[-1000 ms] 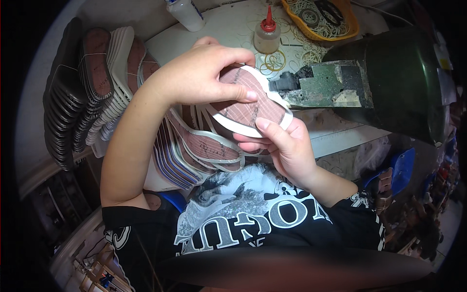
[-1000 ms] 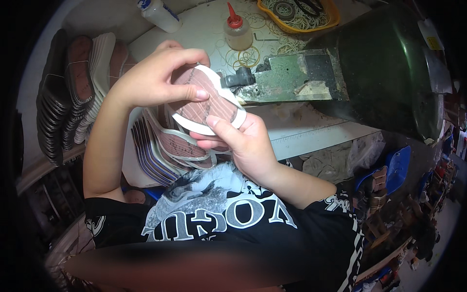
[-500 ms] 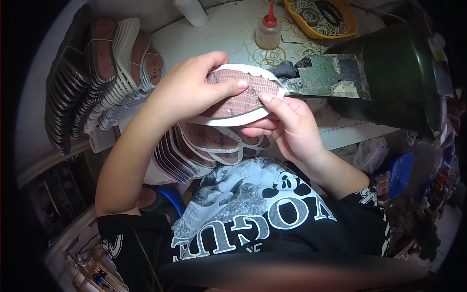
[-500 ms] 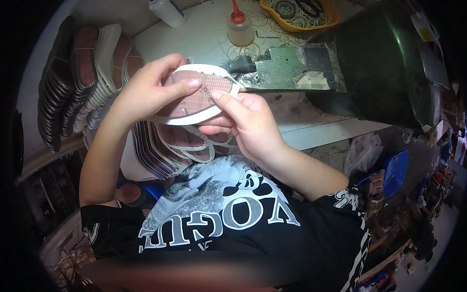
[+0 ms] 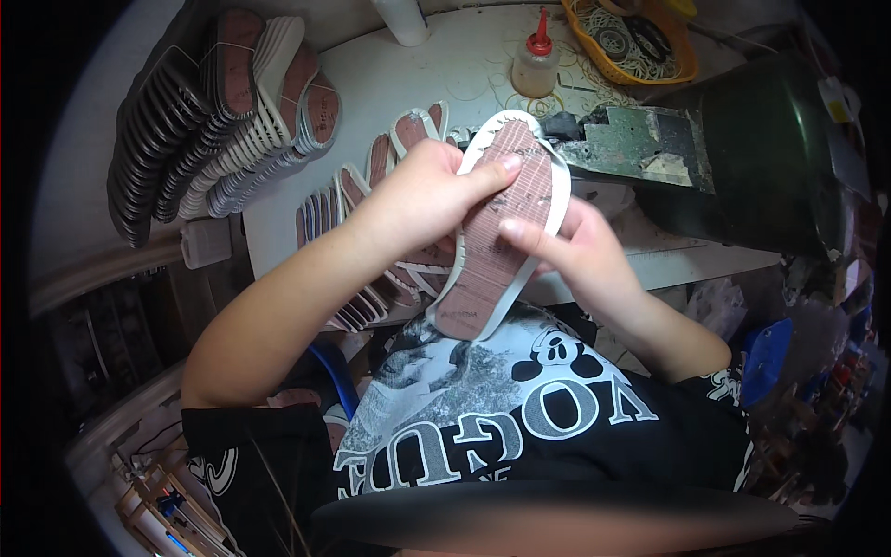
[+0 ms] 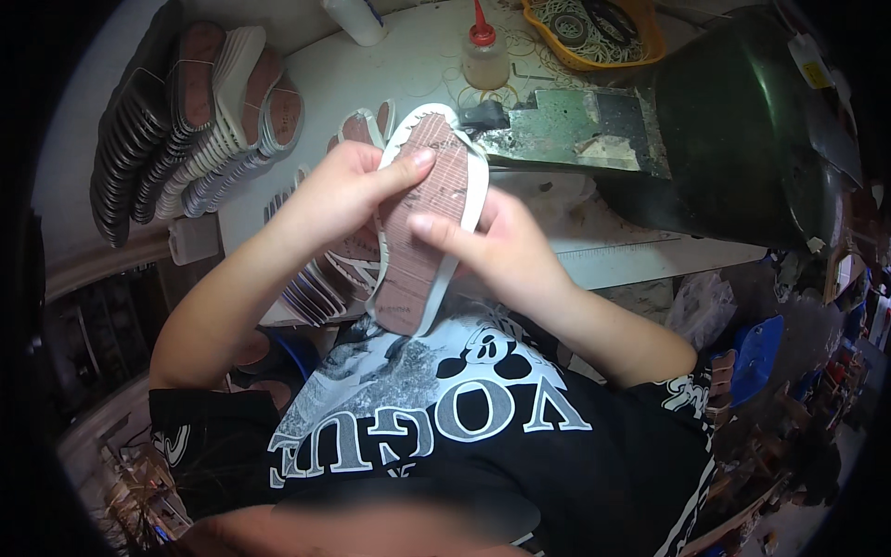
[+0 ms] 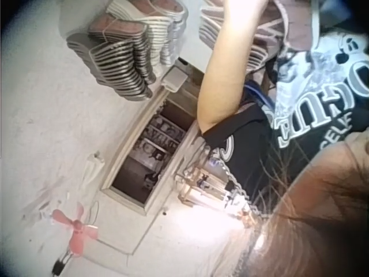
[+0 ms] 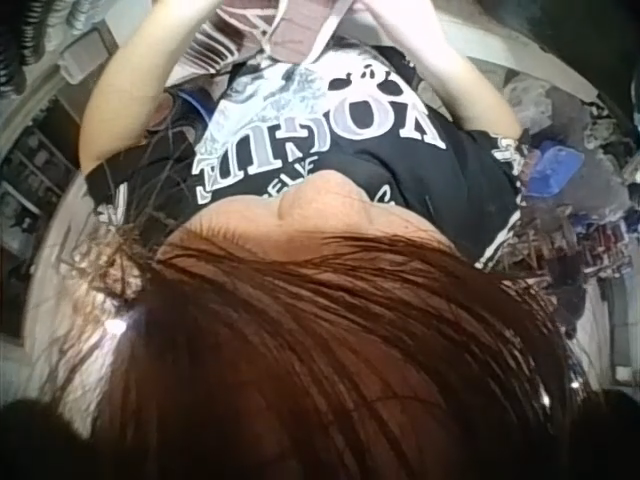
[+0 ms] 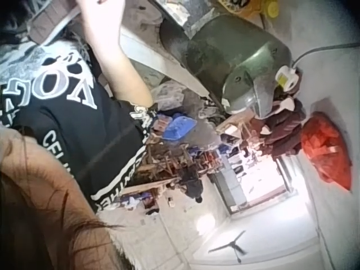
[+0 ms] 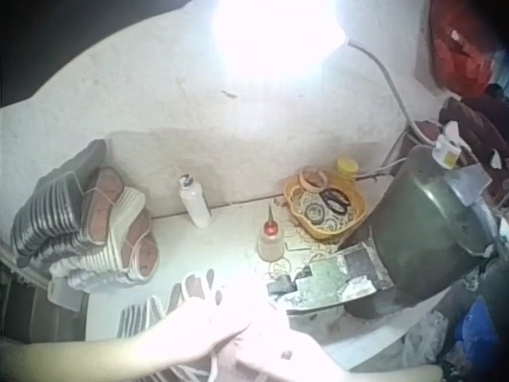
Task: Inspecting, flexing, and stacking shoe insoles at a manufacturing workbench.
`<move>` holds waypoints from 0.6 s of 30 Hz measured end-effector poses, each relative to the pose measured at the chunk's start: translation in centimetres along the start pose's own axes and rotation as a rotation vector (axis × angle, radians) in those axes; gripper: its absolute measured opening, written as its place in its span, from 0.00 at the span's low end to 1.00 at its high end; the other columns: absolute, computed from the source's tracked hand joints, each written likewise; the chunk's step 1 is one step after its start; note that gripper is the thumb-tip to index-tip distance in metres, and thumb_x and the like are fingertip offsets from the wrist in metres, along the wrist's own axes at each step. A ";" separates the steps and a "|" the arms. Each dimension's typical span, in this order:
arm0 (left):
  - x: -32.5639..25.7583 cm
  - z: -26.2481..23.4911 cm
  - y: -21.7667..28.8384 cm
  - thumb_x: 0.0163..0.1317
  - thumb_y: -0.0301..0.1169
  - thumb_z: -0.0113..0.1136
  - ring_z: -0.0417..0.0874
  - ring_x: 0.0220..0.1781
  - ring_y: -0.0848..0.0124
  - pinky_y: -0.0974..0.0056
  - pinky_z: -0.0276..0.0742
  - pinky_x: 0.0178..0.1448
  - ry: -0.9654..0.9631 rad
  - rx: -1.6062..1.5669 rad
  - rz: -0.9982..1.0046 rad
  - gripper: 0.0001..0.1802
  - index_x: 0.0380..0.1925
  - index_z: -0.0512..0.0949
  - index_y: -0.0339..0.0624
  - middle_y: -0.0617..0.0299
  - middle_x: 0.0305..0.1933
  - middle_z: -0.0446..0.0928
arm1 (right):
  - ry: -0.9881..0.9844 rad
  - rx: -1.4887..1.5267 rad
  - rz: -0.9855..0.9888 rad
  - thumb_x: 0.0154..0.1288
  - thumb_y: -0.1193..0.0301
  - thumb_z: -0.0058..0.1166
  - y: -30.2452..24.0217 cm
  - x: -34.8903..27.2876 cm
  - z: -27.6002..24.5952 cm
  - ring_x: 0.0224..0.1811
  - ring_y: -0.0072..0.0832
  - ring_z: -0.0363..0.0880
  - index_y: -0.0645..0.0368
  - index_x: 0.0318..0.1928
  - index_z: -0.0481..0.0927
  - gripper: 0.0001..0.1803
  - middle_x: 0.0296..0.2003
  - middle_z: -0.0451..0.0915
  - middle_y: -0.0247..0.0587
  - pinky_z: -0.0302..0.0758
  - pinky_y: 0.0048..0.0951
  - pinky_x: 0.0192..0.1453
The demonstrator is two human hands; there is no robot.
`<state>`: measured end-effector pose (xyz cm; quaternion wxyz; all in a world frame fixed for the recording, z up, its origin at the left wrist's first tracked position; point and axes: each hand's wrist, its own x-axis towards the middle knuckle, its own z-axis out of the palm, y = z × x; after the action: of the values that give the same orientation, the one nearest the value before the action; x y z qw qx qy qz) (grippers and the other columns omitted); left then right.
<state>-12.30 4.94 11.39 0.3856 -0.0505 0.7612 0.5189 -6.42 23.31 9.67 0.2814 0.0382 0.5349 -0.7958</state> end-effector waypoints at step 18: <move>-0.4 0.1 -0.1 0.63 0.49 0.58 0.61 0.07 0.84 0.76 0.56 0.11 0.144 -0.139 0.032 0.23 0.24 0.74 0.38 0.71 0.11 0.68 | -0.203 -0.105 0.261 0.62 0.68 0.61 3.4 -2.7 -2.6 0.39 0.21 0.80 0.65 0.47 0.78 0.17 0.40 0.82 0.37 0.78 0.23 0.43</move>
<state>-11.93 4.83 11.54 0.3170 -0.1021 0.7499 0.5717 -3.12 25.74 6.73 0.4365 0.0122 0.5352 -0.7231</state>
